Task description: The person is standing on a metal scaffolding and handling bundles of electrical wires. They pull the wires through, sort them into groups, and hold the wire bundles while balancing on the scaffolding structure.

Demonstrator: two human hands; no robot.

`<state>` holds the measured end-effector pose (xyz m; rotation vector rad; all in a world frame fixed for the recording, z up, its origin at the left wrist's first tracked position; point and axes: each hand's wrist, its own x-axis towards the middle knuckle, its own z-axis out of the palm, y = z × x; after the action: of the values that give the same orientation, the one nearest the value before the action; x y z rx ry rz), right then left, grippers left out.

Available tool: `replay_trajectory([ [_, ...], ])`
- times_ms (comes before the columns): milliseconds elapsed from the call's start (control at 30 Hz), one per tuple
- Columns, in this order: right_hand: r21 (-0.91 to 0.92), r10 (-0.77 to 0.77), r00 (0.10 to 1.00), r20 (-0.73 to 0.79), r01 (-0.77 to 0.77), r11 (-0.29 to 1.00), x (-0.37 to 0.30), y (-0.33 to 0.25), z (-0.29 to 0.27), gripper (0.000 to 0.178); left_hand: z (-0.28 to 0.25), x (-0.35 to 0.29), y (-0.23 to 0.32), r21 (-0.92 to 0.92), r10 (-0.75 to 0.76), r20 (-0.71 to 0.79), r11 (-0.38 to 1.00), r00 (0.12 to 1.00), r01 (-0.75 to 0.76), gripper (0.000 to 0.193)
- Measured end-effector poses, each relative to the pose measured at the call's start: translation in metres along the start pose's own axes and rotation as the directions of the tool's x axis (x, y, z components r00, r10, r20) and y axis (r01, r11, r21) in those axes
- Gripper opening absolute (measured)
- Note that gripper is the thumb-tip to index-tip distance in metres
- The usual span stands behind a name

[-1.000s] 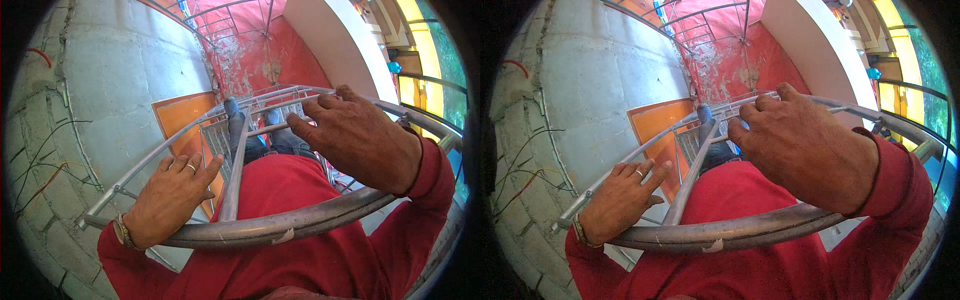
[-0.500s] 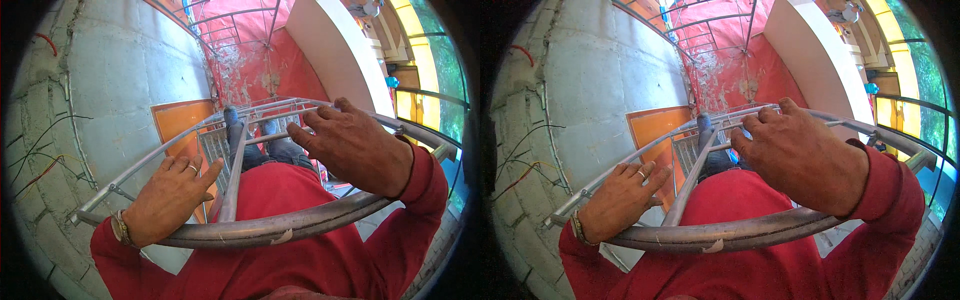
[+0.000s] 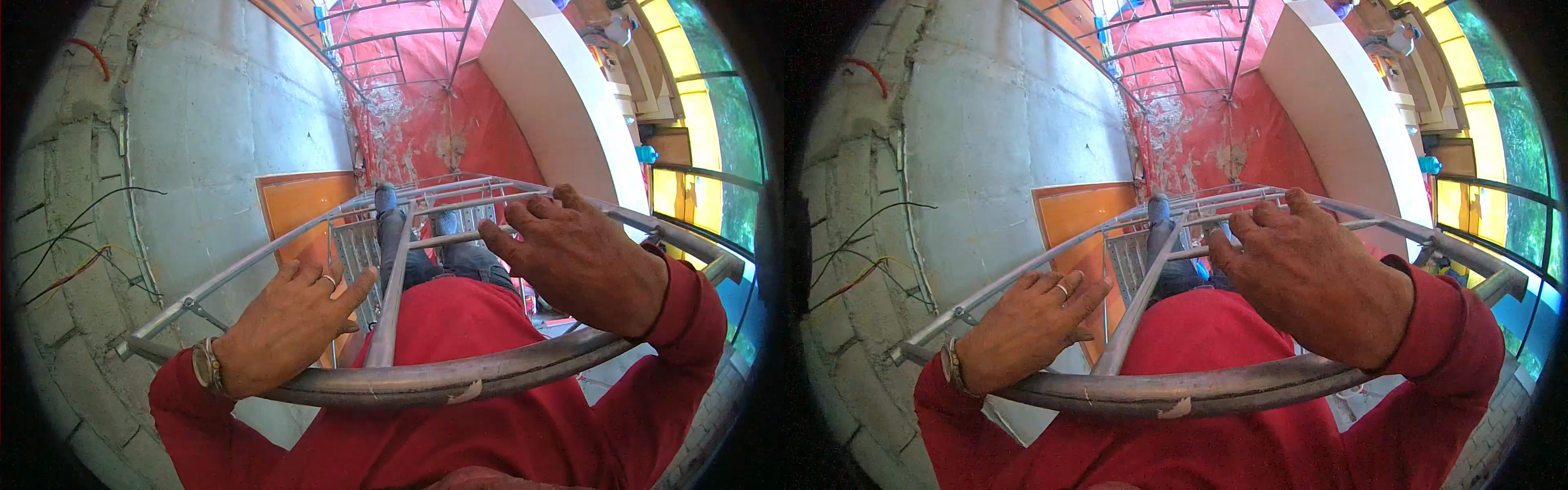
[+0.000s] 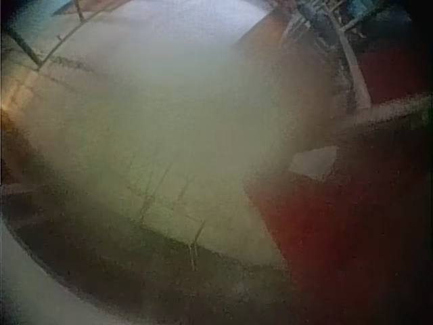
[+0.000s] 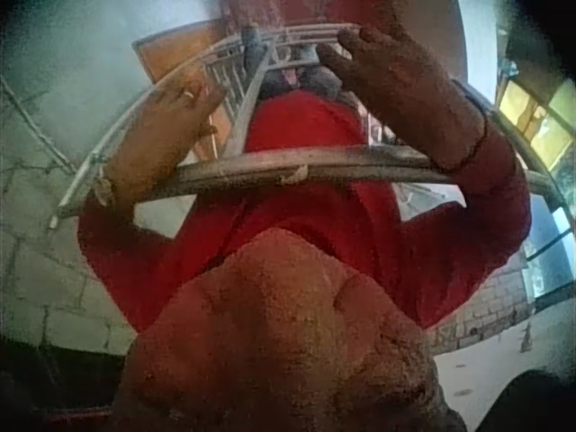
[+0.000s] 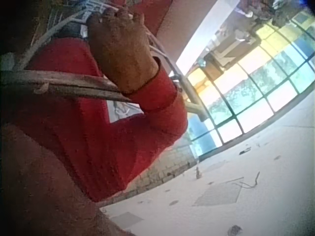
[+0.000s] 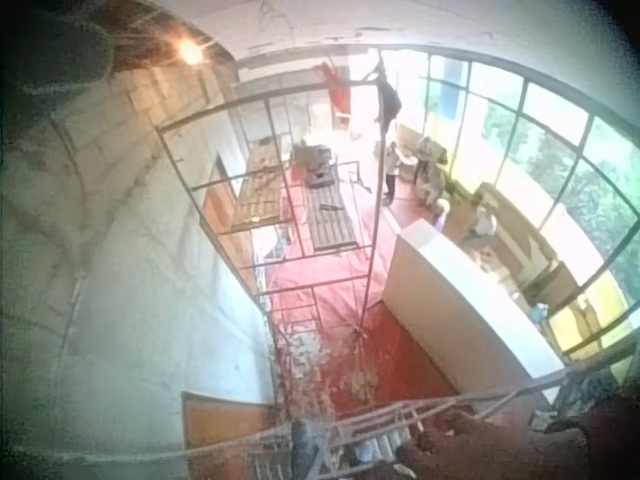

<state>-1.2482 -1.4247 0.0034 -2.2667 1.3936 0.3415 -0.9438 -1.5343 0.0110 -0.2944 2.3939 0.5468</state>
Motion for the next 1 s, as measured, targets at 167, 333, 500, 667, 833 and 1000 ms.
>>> replay_trajectory([
  [167,-0.009,-0.022,1.0,0.01,0.022,1.0,-0.002,0.0,0.0,0.042,0.002,-0.001,0.0,0.019,-0.002,-0.013,1.0,1.0,0.002,0.061],
  [333,-0.004,-0.035,0.999,-0.024,0.035,0.999,-0.004,0.0,-0.001,0.041,0.002,0.0,0.001,-0.023,-0.014,0.003,1.0,1.0,0.014,0.06],
  [500,-0.01,-0.067,0.997,-0.048,0.067,0.998,-0.007,0.002,0.002,0.042,0.008,-0.002,0.0,-0.001,0.067,-0.113,0.998,0.991,-0.068,0.059],
  [667,-0.033,-0.081,0.992,-0.096,0.078,0.996,-0.008,0.002,0.004,0.033,0.005,-0.001,0.003,0.001,0.028,-0.027,1.0,0.999,-0.028,0.06],
  [833,-0.039,-0.081,0.987,-0.138,0.077,0.996,-0.007,0.001,0.009,0.027,0.009,-0.001,0.001,0.007,0.067,-0.09,0.998,0.994,-0.067,0.061],
  [1000,0.005,-0.098,0.988,-0.123,0.099,0.995,-0.008,0.001,0.005,0.027,0.006,-0.002,0.005,-0.001,0.026,0.012,1.0,1.0,-0.026,0.063],
])
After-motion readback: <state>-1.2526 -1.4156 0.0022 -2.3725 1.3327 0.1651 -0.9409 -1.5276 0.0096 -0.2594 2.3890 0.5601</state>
